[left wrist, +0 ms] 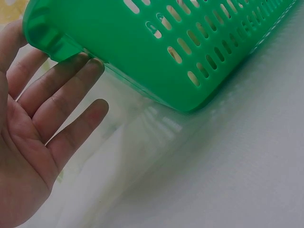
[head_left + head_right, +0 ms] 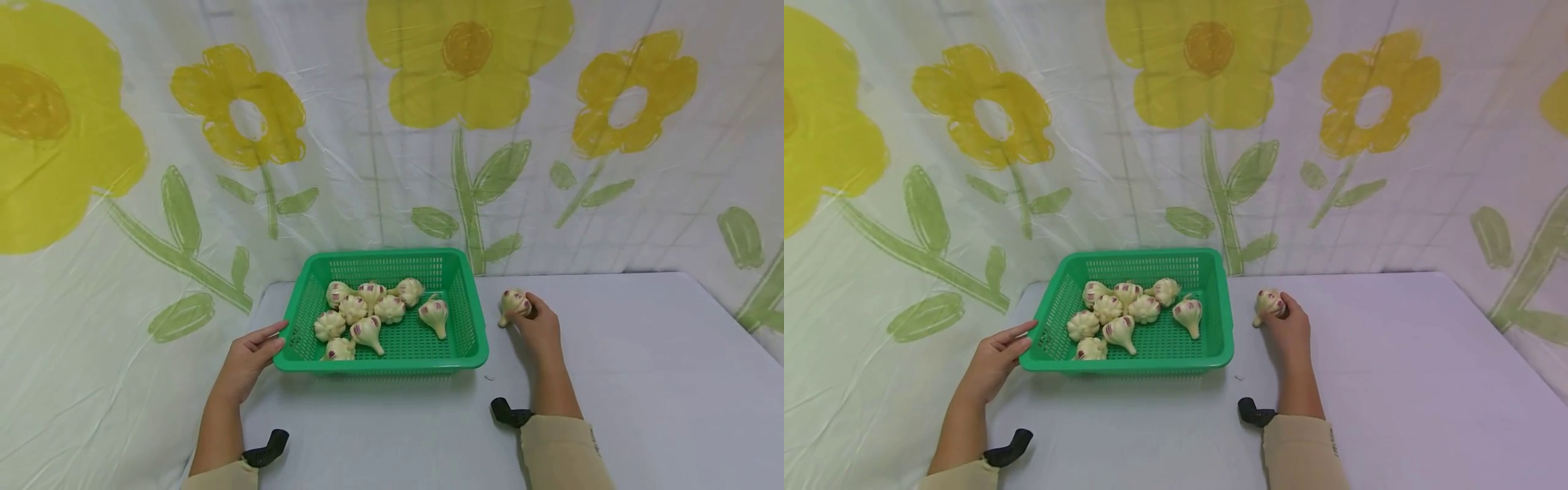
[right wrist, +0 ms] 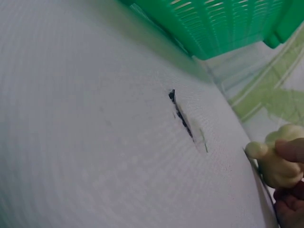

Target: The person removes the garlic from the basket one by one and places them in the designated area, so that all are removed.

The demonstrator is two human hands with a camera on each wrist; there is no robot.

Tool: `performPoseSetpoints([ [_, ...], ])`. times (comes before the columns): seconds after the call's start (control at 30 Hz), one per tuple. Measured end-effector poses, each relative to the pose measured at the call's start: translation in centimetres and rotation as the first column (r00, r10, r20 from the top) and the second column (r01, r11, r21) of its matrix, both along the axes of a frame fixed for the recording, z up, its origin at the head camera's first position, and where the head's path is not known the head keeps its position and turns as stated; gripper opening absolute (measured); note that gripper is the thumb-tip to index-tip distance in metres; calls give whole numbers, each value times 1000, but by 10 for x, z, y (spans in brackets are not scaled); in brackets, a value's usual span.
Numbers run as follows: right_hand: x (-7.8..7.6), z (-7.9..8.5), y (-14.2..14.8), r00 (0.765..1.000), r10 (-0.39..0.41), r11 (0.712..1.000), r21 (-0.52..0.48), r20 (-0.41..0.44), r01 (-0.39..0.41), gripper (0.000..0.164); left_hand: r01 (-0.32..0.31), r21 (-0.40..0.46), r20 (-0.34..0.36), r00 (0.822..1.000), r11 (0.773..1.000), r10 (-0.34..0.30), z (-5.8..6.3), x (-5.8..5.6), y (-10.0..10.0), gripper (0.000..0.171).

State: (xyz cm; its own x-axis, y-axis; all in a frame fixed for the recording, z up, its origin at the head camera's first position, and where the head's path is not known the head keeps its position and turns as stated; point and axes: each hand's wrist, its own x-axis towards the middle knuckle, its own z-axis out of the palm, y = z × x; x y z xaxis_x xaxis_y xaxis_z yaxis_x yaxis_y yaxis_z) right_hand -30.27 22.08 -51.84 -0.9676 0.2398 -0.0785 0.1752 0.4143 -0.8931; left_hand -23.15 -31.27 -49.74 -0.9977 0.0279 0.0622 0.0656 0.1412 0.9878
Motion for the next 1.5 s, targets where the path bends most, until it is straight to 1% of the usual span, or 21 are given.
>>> performPoseSetpoints([
  [0.17, 0, 1, 1, 1000, 1, 1000, -3, 2, -1, 73, -2, 1, 6, 1000, 1000, 2, 0, 0, 1, 41],
  [0.33, 0, 0, 1, 1000, -7, 1000, -11, 0, 7, 73, 0, -4, -2, 1000, 1000, 0, 0, 0, 1, 42],
  [0.6, -1, 0, 1, 1000, -13, 1000, 2, -19, 13, 71, 7, 15, -15, 1000, 1000, -7, 0, 1, 0, 39],
  [0.77, -1, 0, 2, 1000, -11, 1000, 6, -17, 11, 71, 3, 13, -15, 1000, 1000, -3, 0, 1, 0, 39],
  [0.87, 0, 1, 3, 1000, -6, 1000, 15, -15, 6, 72, 1, 12, -13, 1000, 1000, -1, 0, 0, 0, 40],
  [0.97, 0, 4, 6, 1000, 2, 1000, 17, 0, -2, 77, 4, 15, -13, 1000, 1000, -4, 0, 0, 1, 40],
  [1.07, 3, 14, 7, 1000, 15, 999, 28, 18, -15, 82, 6, 16, -14, 1000, 1000, -6, 1, 0, 1, 39],
  [1.17, 8, 27, 7, 999, 35, 997, 73, 3, -35, 84, 3, 15, -12, 1000, 1000, -3, 2, 1, 2, 40],
  [1.23, 11, 37, 6, 998, 45, 993, 109, -32, -41, 83, 2, 13, -10, 1000, 1000, -2, 3, 2, 2, 41],
  [1.3, 15, 47, 5, 996, 48, 991, 125, -77, -38, 83, 1, 9, -10, 1000, 1000, -1, 4, 2, 3, 42],
  [1.43, 23, 66, -2, 984, 46, 995, 93, -173, -30, 84, 4, 8, -15, 1000, 1000, -4, 3, 2, 2, 42],
  [1.5, 26, 75, -7, 976, 49, 998, 60, -212, -37, 83, 4, 14, -24, 1000, 1000, -4, 2, 1, 2, 39],
])
